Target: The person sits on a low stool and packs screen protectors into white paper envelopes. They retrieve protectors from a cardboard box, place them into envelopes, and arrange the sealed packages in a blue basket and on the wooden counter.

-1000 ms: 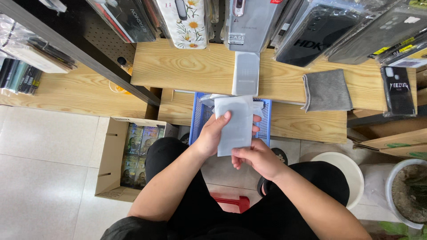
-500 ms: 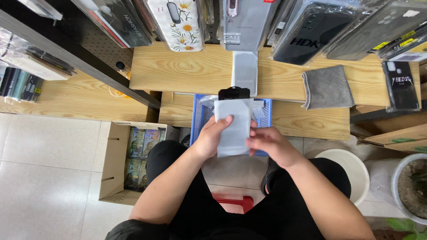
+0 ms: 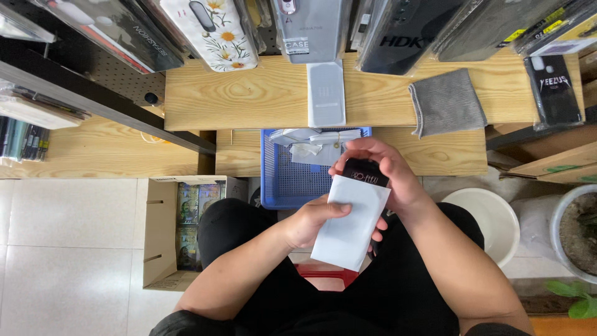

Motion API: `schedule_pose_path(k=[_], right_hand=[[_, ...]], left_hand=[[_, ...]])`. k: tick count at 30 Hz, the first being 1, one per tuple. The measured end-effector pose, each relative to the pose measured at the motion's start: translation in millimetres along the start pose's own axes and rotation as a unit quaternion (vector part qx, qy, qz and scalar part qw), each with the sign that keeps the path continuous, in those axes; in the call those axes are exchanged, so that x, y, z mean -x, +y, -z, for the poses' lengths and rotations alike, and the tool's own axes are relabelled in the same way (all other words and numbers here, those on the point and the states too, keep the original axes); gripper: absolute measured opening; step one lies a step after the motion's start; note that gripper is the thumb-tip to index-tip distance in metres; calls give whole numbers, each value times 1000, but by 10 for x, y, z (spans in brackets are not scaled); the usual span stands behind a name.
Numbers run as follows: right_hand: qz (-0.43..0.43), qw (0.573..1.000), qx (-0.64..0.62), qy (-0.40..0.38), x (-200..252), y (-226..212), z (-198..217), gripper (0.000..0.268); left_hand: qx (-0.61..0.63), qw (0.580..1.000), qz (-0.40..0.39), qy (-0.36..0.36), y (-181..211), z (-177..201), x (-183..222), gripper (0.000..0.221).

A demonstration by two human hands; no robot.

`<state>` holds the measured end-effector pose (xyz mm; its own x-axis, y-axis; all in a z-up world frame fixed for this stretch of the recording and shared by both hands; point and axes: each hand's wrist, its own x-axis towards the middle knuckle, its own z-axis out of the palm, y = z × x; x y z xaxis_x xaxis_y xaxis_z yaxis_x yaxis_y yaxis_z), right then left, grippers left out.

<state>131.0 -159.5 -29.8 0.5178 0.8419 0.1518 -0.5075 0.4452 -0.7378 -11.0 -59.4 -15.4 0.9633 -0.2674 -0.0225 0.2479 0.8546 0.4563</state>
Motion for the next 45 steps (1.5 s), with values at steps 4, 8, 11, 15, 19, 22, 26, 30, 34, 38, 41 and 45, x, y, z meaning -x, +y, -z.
schedule_pose_path(k=[4, 8, 11, 15, 19, 22, 26, 30, 34, 38, 41, 45], right_hand=[[24, 999, -43, 15, -23, -68, 197, 50], [25, 973, -66, 220, -143, -319, 233, 49], [25, 936, -97, 338, -221, -463, 290, 48], [5, 929, -130, 346, -229, -384, 328, 48], [-13, 945, -104, 309, -192, -244, 69, 50], [-43, 958, -77, 274, -145, -143, -22, 51], [-56, 979, -32, 192, -109, -30, -2, 50], [-12, 984, 98, 149, -77, -27, -32, 52], [19, 975, 194, 109, -61, -47, -70, 56], [72, 939, 332, 51, -43, -86, -112, 62], [107, 902, 417, 9, -59, -114, -154, 67], [203, 807, 550, -67, -89, -134, -215, 69]], left_hand=[[3, 1000, 12, -9, -97, 103, -11, 57], [-1, 999, 26, -23, -151, 155, 2, 60], [20, 999, 26, -2, -145, 52, 20, 60], [75, 996, 30, 38, -347, 204, 11, 59], [107, 992, 29, 55, -181, 47, -49, 67], [121, 992, 25, 27, -64, 8, -78, 78], [156, 983, -44, 88, -68, -76, -55, 76], [174, 973, -47, 143, -54, -112, 36, 71], [204, 965, -47, 160, -129, 90, 36, 73], [149, 978, -62, 132, -37, 135, 41, 73], [108, 982, -79, 136, 179, 87, 31, 71], [67, 982, -97, 149, 314, 58, 65, 70]])
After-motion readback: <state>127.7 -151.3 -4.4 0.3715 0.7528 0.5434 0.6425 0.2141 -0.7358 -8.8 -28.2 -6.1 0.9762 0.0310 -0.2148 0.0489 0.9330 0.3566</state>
